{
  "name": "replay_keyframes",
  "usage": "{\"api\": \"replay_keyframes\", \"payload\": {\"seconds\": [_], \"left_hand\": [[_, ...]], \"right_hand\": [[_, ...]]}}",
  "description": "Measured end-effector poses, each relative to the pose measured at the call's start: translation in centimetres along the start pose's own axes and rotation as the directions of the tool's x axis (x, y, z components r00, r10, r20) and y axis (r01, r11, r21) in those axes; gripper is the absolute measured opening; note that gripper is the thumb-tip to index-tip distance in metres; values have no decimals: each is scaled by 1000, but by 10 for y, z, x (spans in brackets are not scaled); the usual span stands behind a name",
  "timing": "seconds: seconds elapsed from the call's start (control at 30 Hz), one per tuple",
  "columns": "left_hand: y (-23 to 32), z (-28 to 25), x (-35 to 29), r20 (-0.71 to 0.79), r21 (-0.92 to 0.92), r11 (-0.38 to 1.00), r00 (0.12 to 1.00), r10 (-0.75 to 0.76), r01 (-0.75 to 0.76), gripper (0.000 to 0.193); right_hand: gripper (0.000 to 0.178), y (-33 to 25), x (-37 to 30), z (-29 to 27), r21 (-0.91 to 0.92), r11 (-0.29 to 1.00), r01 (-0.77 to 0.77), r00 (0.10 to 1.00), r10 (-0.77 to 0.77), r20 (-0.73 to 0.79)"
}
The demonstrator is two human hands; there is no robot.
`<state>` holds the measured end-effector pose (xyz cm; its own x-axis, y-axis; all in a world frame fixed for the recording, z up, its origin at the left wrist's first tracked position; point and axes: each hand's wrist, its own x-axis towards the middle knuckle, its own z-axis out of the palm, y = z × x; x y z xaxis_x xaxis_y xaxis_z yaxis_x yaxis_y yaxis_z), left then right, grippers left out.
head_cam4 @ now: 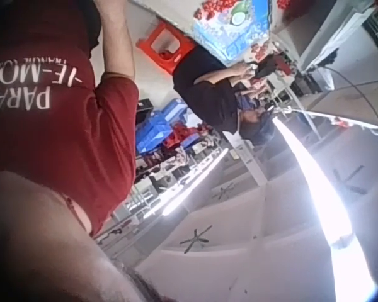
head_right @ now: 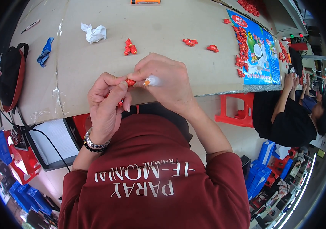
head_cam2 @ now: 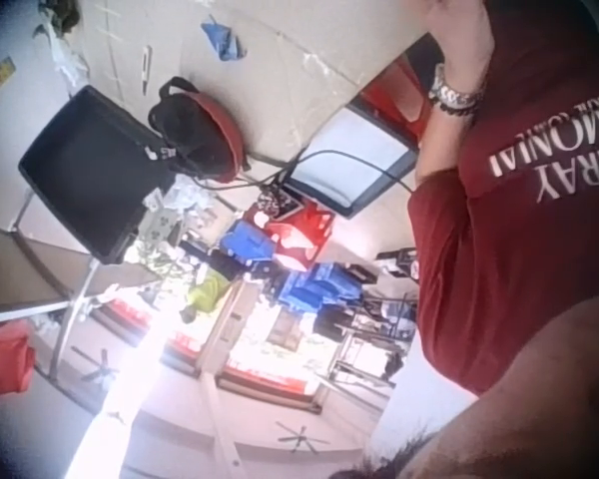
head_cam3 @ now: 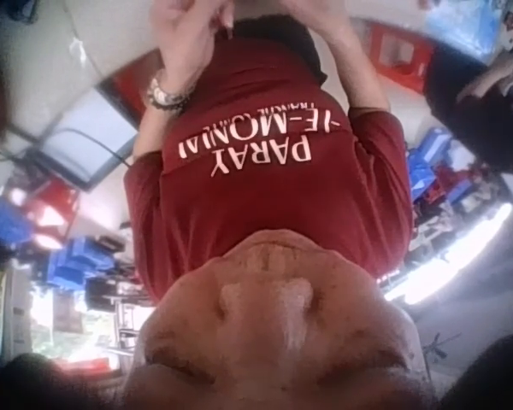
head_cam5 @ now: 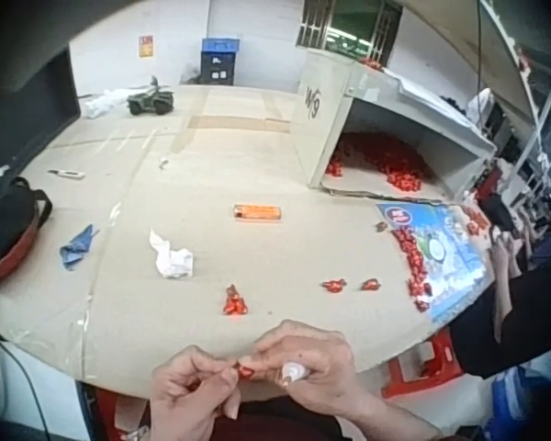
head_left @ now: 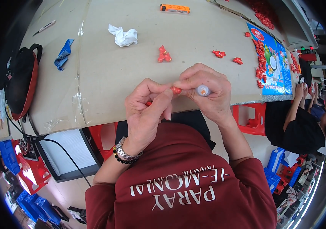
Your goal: The person applies glue from a bottle to small red plastic pieces, then joins them together by hand.
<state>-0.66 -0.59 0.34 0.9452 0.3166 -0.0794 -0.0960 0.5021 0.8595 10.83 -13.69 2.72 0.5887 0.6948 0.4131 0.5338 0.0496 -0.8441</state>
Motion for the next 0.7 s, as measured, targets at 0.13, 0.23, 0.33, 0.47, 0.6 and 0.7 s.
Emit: {"api": "replay_keyframes", "payload": {"seconds": [0.13,0.23,0.33,0.47,0.6,0.7], "left_hand": [[1,0,0,3,8,1000,1000,-16,16,2],[1,0,0,1,16,1000,1000,-15,15,2],[0,0,0,7,18,1000,1000,-6,5,3],[0,-1,0,12,24,1000,1000,2,-3,3],[-2,-1,1,24,24,1000,1000,18,-19,3],[-2,-1,1,28,25,999,999,31,-32,2]], "right_hand": [[16,0,0,0,-2,1000,-3,1000,3,-2],[16,0,-1,0,12,1000,-7,1000,7,-9],[15,0,0,-1,0,1000,-3,1000,3,-1],[14,0,-1,-2,-3,1000,-3,1000,3,1],[14,-1,-1,-2,13,1000,-7,1000,7,8],[14,-1,-1,-1,20,1000,-11,1000,11,2]]}}
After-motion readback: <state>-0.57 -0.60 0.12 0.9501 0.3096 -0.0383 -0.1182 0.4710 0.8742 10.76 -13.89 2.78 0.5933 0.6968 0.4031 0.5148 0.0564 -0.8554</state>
